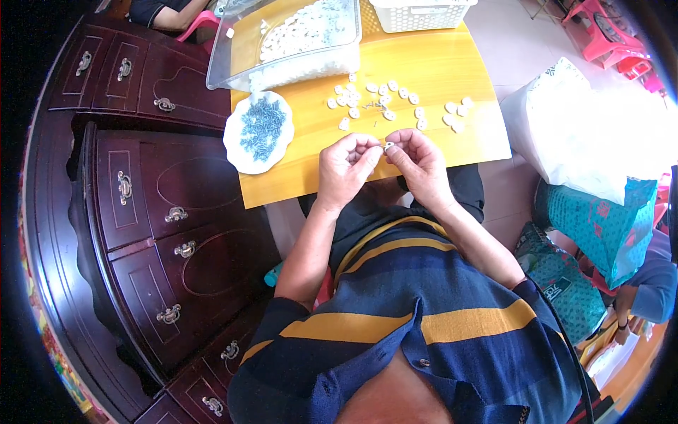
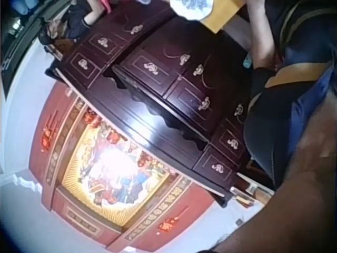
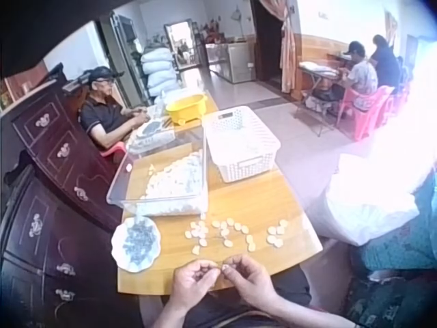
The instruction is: Manually assemble small white plastic components by pressing two parts together at a workshop table.
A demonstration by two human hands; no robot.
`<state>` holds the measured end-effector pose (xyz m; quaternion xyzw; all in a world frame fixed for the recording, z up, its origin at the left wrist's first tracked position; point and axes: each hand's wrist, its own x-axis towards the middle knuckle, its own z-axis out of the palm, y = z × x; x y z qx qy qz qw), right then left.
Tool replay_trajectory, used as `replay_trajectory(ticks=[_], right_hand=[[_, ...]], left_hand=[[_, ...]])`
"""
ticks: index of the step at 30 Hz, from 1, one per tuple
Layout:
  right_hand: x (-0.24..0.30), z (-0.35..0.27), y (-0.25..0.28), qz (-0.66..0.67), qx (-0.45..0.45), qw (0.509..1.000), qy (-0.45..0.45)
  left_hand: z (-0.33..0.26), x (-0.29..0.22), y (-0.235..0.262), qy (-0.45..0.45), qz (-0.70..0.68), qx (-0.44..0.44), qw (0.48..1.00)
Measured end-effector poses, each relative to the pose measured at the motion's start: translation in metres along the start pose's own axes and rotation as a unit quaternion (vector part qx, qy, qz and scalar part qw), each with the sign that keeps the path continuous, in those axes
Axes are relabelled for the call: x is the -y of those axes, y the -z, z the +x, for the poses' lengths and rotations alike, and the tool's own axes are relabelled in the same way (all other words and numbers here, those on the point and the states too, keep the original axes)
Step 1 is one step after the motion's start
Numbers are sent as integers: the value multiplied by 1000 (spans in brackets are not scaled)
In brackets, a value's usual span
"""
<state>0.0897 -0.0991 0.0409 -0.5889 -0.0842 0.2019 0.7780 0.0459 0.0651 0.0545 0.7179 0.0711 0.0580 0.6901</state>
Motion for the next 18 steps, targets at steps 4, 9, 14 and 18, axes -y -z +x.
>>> replay_trajectory(ticks=[4, 9, 14, 18], right_hand=[[-4, 0, 0, 3, -3, 1000, 0], [-4, -1, 0, -24, -5, 1000, 0], [-4, -1, 1, -36, -6, 999, 2], [-3, -2, 0, -64, -8, 998, 10]], left_hand=[[0, 2, 1, 0, 7, 1, 1000], [1, 3, 2, 4, 11, 10, 1000], [2, 4, 0, -21, 30, 16, 999], [2, 3, 0, -20, 40, 20, 999]])
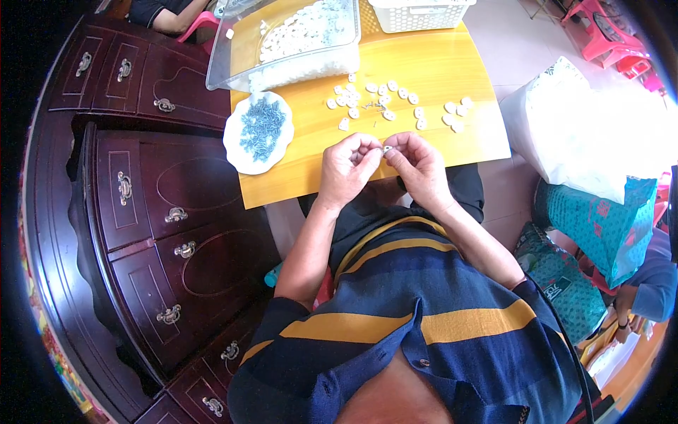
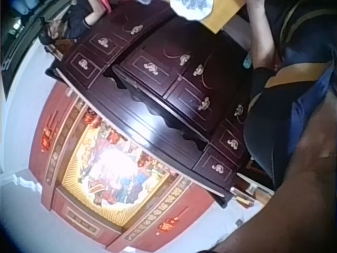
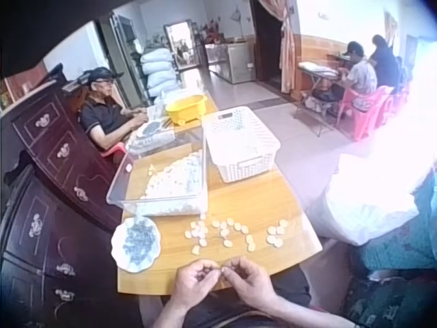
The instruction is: Manually assemble small white plastic components by pressing two parts together at a workshop table.
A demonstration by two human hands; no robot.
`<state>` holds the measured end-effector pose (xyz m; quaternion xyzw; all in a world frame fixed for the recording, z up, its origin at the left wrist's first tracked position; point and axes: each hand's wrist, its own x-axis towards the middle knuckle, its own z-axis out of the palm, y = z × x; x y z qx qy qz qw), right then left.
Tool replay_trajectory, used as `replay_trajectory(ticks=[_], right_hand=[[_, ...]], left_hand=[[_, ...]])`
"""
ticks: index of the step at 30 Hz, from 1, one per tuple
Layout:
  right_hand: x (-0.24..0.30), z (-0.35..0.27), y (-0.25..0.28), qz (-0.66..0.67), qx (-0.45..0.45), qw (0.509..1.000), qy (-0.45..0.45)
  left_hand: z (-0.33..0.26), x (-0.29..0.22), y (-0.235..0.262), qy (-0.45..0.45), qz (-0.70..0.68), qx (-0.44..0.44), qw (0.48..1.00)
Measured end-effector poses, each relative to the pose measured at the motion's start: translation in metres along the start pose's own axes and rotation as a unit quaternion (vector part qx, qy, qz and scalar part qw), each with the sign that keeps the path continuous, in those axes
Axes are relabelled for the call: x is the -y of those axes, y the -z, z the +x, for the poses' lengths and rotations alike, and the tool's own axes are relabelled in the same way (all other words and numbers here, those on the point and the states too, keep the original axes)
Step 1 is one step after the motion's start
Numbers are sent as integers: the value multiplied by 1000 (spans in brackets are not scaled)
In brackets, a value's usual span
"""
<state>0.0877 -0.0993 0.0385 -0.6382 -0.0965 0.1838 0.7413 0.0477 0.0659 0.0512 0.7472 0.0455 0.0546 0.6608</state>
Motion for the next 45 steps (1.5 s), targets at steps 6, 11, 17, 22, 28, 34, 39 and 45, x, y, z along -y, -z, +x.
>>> replay_trajectory(ticks=[6, 11, 17, 22, 28, 34, 39, 45], right_hand=[[-2, 0, 0, -10, -9, 1000, -2], [-1, -1, 1, -37, -15, 999, -4], [1, 0, 1, -57, -18, 998, -18], [2, 2, 3, -14, -10, 999, -29], [4, 4, 15, 76, -11, 997, -24], [5, 2, 17, 93, 15, 994, -63], [6, 2, 15, 115, 26, 990, -72], [5, 4, 17, 110, 29, 991, -73]], left_hand=[[0, 0, -2, 4, 19, -7, 1000], [-2, -3, -3, -4, 39, -11, 999], [-3, -3, -5, -9, 52, -15, 998], [-4, -2, -5, 0, 11, -19, 1000], [-2, -4, 7, 61, -103, -28, 992], [-3, -11, 4, 45, -128, -8, 991], [0, -5, 2, 0, -73, 6, 997], [2, -2, 2, -6, -26, 19, 999]])
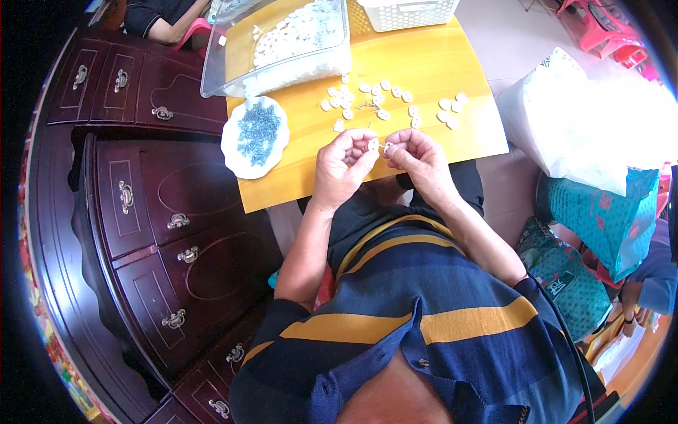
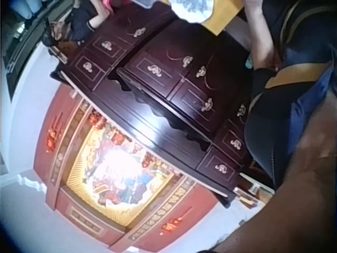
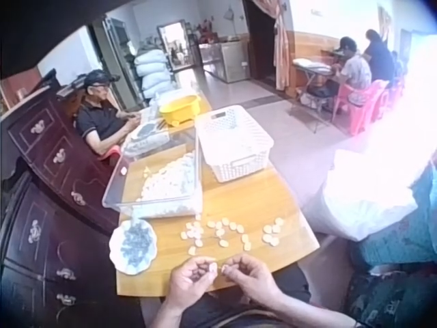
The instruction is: Manually assemble small white plastic components by pressing two parts together at a workshop table.
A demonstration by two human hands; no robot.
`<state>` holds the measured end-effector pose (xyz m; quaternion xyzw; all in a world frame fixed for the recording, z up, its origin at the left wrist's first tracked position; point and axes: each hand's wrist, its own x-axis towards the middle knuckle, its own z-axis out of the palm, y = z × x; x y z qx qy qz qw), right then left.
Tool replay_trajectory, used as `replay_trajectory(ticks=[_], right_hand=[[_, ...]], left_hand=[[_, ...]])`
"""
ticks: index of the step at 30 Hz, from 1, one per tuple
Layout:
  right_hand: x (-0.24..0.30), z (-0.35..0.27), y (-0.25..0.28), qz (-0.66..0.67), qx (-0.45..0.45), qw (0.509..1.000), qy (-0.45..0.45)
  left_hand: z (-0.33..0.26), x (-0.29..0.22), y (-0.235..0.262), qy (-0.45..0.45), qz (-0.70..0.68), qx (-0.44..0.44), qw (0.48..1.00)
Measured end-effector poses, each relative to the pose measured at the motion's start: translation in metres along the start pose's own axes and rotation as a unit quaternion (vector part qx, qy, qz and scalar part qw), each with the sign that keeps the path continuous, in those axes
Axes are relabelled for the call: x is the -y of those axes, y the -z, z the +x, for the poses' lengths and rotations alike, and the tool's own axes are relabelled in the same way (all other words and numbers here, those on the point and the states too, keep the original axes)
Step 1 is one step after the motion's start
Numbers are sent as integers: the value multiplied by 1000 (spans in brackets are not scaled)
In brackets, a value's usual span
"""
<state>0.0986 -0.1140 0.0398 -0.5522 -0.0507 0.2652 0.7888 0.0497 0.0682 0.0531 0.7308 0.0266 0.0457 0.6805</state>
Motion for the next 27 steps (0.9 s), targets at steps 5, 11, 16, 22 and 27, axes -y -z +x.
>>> replay_trajectory(ticks=[5, 11, 16, 22, 27], right_hand=[[0, 0, 0, -9, -3, 1000, -5], [-4, 1, 3, -26, 0, 1000, 4], [-3, 1, 0, -33, -14, 999, 11], [-5, 1, 4, -51, -4, 998, 21], [-4, 0, 5, -95, -11, 995, 29]], left_hand=[[1, -1, -1, -10, 6, 5, 1000], [2, 0, -1, -3, 26, 6, 1000], [2, -1, -1, -6, 32, 4, 999], [2, -2, -3, -6, 43, 6, 999], [3, -1, -4, -9, 38, 10, 999]])
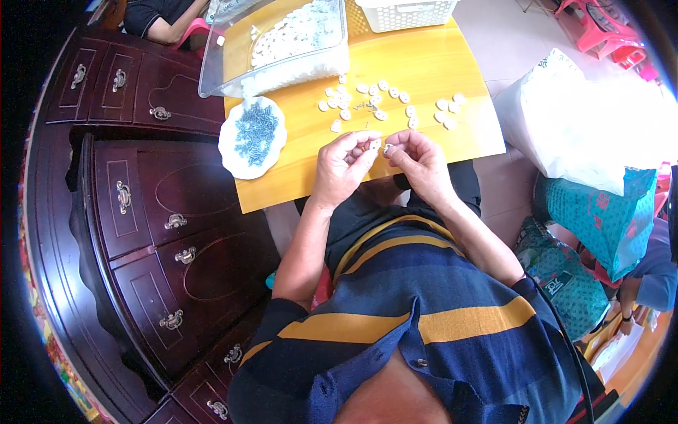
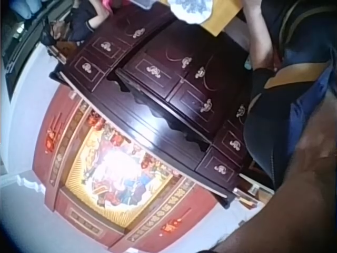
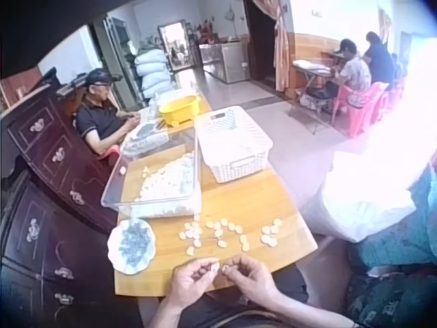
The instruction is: Manually assemble small white plastic components by pressing two parts together at a workshop table.
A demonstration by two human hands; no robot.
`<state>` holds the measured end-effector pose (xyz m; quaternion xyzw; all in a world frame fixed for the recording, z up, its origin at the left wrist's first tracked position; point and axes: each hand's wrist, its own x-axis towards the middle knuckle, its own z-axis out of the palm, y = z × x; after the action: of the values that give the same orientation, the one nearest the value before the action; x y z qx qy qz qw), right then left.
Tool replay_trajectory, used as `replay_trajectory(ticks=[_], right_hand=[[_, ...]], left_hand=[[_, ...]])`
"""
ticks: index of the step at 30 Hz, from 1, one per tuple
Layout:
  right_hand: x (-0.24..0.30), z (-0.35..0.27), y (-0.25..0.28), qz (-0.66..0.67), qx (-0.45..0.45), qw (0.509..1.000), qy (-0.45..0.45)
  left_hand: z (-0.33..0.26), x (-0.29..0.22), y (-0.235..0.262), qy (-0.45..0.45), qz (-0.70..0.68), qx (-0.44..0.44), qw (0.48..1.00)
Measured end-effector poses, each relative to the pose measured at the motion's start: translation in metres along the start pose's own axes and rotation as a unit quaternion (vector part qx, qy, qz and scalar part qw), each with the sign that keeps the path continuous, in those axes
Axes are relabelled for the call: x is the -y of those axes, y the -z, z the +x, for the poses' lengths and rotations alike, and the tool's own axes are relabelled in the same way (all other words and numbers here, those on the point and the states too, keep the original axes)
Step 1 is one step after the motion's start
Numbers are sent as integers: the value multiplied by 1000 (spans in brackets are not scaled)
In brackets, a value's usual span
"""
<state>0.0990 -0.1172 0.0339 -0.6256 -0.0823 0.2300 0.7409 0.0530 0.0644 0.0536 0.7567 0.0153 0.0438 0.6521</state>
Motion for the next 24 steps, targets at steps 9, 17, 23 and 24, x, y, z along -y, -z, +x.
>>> replay_trajectory(ticks=[9, 17, 23, 24], right_hand=[[-5, 0, -3, -13, -12, 1000, 11], [0, 1, 1, 66, 7, 996, -65], [2, 1, 1, 109, 15, 990, -90], [2, 1, 1, 116, 19, 989, -91]], left_hand=[[-1, 2, -2, 10, 7, 12, 1000], [1, -4, -2, -22, 40, 14, 999], [1, -5, -1, -27, 29, 20, 999], [1, -6, -1, -31, 38, 22, 999]])
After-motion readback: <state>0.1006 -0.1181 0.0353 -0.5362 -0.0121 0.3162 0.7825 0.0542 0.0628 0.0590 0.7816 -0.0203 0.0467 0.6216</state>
